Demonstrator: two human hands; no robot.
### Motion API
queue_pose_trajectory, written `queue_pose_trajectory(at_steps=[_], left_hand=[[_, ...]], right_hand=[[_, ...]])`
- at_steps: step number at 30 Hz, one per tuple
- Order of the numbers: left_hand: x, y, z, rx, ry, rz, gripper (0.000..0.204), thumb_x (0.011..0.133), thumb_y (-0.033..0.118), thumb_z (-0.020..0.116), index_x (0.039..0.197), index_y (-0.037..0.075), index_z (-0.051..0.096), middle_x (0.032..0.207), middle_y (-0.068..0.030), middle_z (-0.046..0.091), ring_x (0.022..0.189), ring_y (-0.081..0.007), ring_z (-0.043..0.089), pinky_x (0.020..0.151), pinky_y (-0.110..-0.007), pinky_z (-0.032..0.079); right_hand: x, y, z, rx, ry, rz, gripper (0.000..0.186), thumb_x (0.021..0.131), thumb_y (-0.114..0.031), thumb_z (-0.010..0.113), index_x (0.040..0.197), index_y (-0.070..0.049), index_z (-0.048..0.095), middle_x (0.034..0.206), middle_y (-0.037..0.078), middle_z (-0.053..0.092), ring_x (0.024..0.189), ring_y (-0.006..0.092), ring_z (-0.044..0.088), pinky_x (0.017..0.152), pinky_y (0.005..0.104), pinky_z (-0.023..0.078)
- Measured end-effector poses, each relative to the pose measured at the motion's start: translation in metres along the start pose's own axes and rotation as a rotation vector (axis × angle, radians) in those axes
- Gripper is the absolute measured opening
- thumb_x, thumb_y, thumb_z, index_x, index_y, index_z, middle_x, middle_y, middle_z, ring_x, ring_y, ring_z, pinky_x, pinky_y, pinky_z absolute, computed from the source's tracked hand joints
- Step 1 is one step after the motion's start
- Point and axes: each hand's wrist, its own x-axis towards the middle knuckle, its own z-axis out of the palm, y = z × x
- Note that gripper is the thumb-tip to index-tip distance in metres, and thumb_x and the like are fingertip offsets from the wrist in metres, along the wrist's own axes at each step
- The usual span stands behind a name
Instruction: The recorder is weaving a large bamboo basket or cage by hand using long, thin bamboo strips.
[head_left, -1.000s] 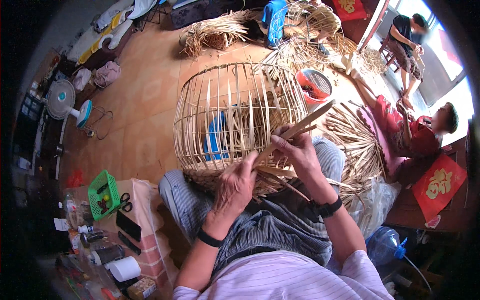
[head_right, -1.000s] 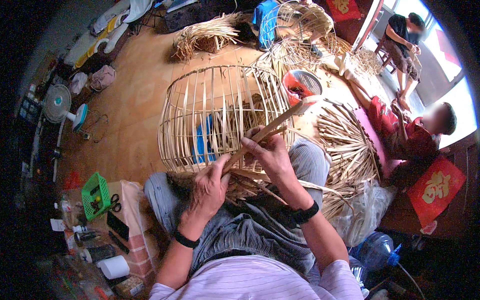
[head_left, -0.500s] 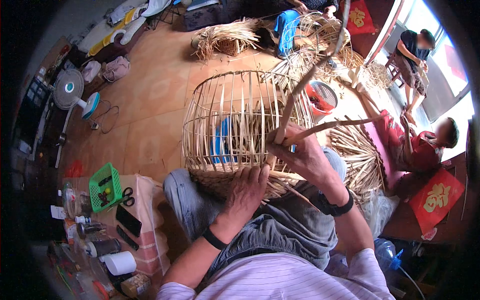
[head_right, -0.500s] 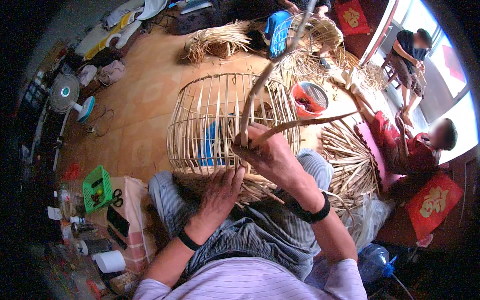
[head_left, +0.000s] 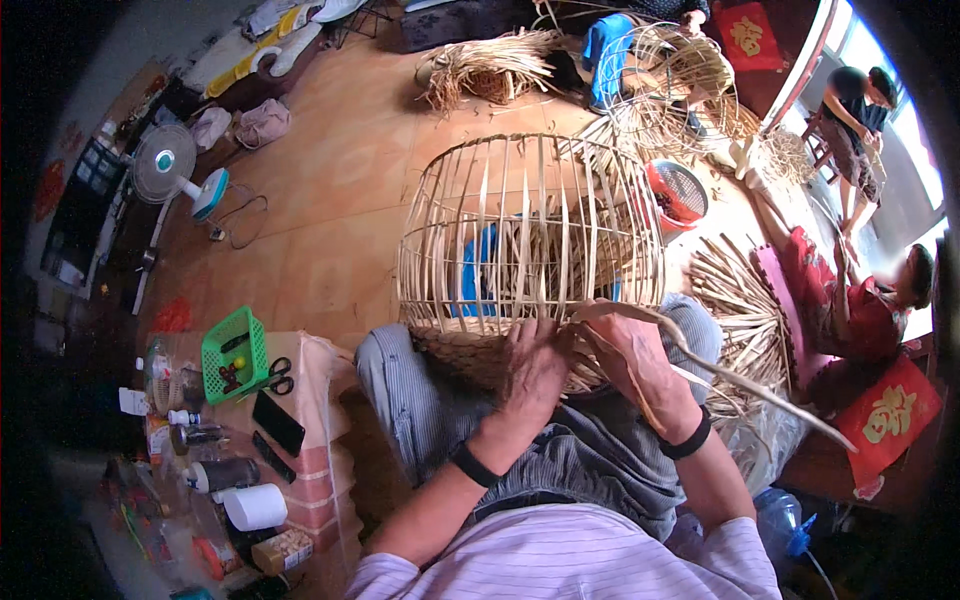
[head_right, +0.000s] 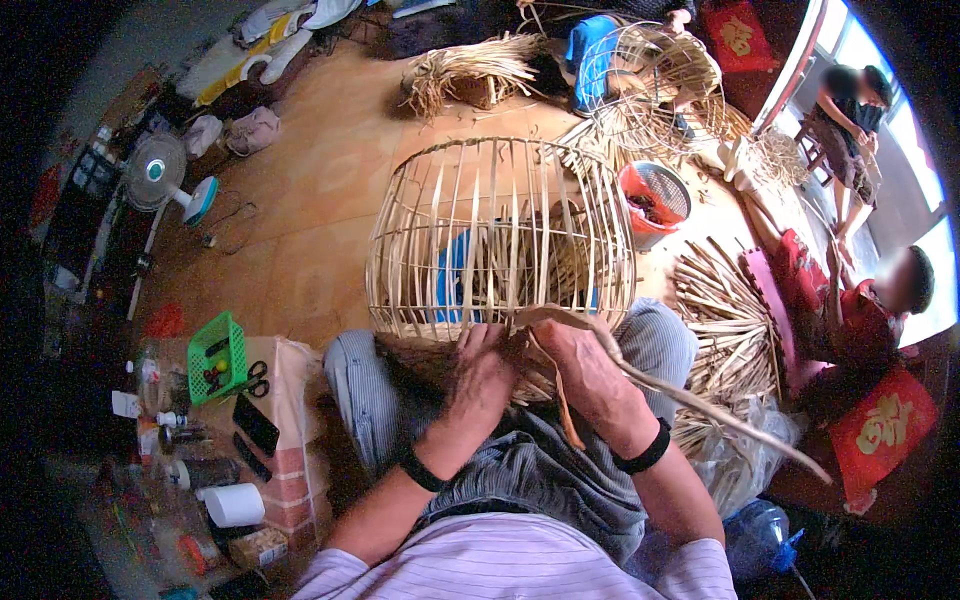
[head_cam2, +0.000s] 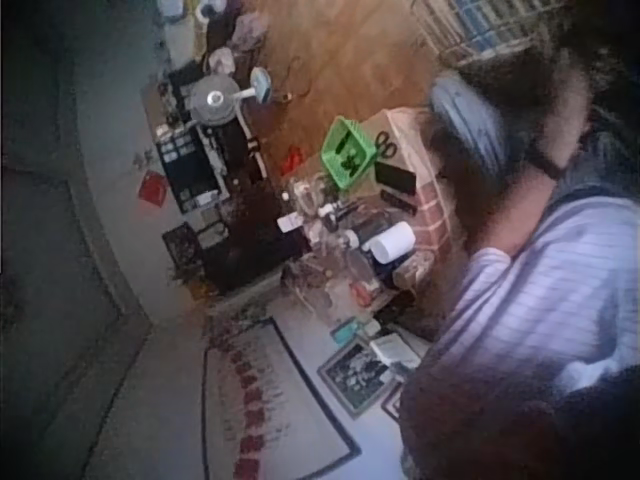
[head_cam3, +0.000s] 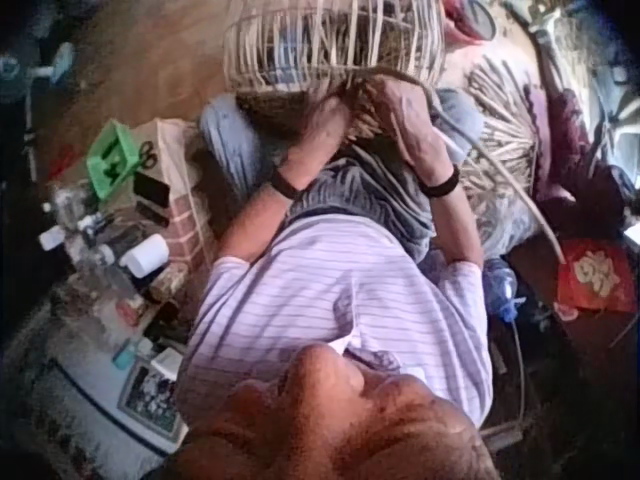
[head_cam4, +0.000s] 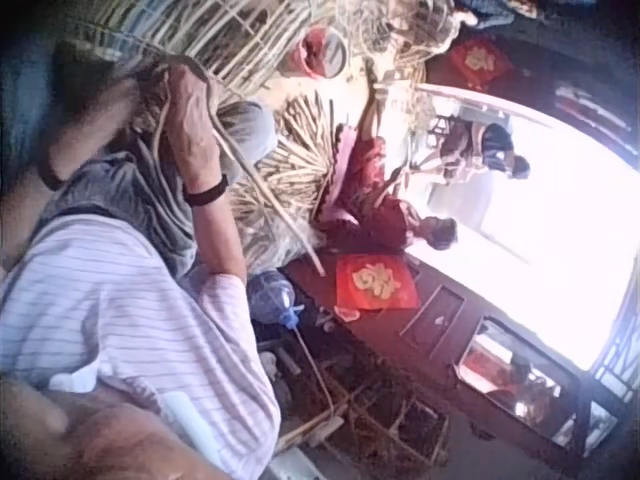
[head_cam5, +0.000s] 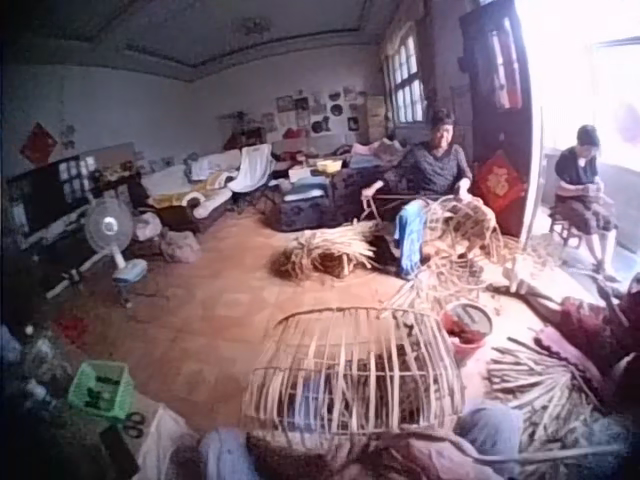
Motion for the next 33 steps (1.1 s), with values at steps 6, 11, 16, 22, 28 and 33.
queue_pose_trajectory(at_steps=[6, 11, 16, 22, 28, 33], left_hand=[[-0.001, -0.008, -0.004, -0.072, -0.021, 0.011, 0.018, 0.091, 0.008, 0.062, 0.106, 0.002, 0.07, 0.104, -0.0152, 0.062, 0.103, -0.0347, 0.06, 0.094, -0.049, 0.05], [0.005, -0.005, -0.006, -0.048, -0.086, 0.008, 0.02, 0.095, 0.007, 0.059, 0.11, 0.003, 0.071, 0.103, -0.0131, 0.064, 0.101, -0.0335, 0.061, 0.092, -0.047, 0.05], [0.002, -0.002, -0.018, -0.233, -0.015, -0.041, 0.039, 0.091, 0.002, 0.065, 0.129, 0.004, 0.072, 0.12, -0.0198, 0.07, 0.118, -0.0414, 0.062, 0.102, -0.05, 0.05], [0.003, -0.009, -0.011, -0.088, -0.134, -0.028, 0.031, 0.092, 0.002, 0.062, 0.121, 0.002, 0.072, 0.117, -0.0156, 0.072, 0.117, -0.0384, 0.065, 0.106, -0.051, 0.049], [0.004, -0.006, -0.015, -0.007, -0.177, 0.02, 0.043, 0.09, -0.001, 0.061, 0.132, 0.005, 0.065, 0.111, -0.0144, 0.066, 0.11, -0.0362, 0.063, 0.102, -0.049, 0.05], [0.001, -0.01, -0.015, -0.091, -0.121, 0.009, 0.047, 0.088, -0.006, 0.06, 0.135, 0.004, 0.064, 0.113, -0.0172, 0.068, 0.112, -0.039, 0.063, 0.101, -0.051, 0.051]], right_hand=[[-0.008, -0.014, 0.014, -0.238, -0.107, 0.207, 0.044, 0.099, -0.013, 0.067, 0.143, -0.018, 0.062, 0.124, 0.014, 0.064, 0.09, 0.0395, 0.075, 0.073, 0.0455, 0.063], [-0.016, -0.002, 0.025, 0.077, 0.04, 0.222, 0.042, 0.099, -0.011, 0.068, 0.139, -0.009, 0.054, 0.122, 0.025, 0.068, 0.101, 0.0504, 0.071, 0.078, 0.0519, 0.06], [-0.016, 0.011, 0.032, 0.242, 0.075, 0.402, 0.033, 0.097, -0.003, 0.071, 0.121, -0.005, 0.049, 0.103, 0.026, 0.073, 0.098, 0.0512, 0.072, 0.073, 0.0548, 0.058], [-0.011, 0.001, 0.027, -0.114, 0.088, 0.299, 0.035, 0.092, -0.004, 0.075, 0.118, -0.005, 0.051, 0.099, 0.02, 0.067, 0.089, 0.0479, 0.071, 0.069, 0.0537, 0.058], [-0.025, 0.003, 0.022, 0.289, 0.338, 0.405, 0.028, 0.087, 0.003, 0.079, 0.104, -0.003, 0.058, 0.091, 0.01, 0.065, 0.075, 0.0279, 0.068, 0.068, 0.0389, 0.056], [-0.032, 0.022, 0.016, 0.975, 0.468, 0.802, 0.024, 0.09, 0.004, 0.081, 0.097, -0.007, 0.061, 0.09, 0.0, 0.066, 0.073, 0.008, 0.062, 0.064, 0.0244, 0.051]])
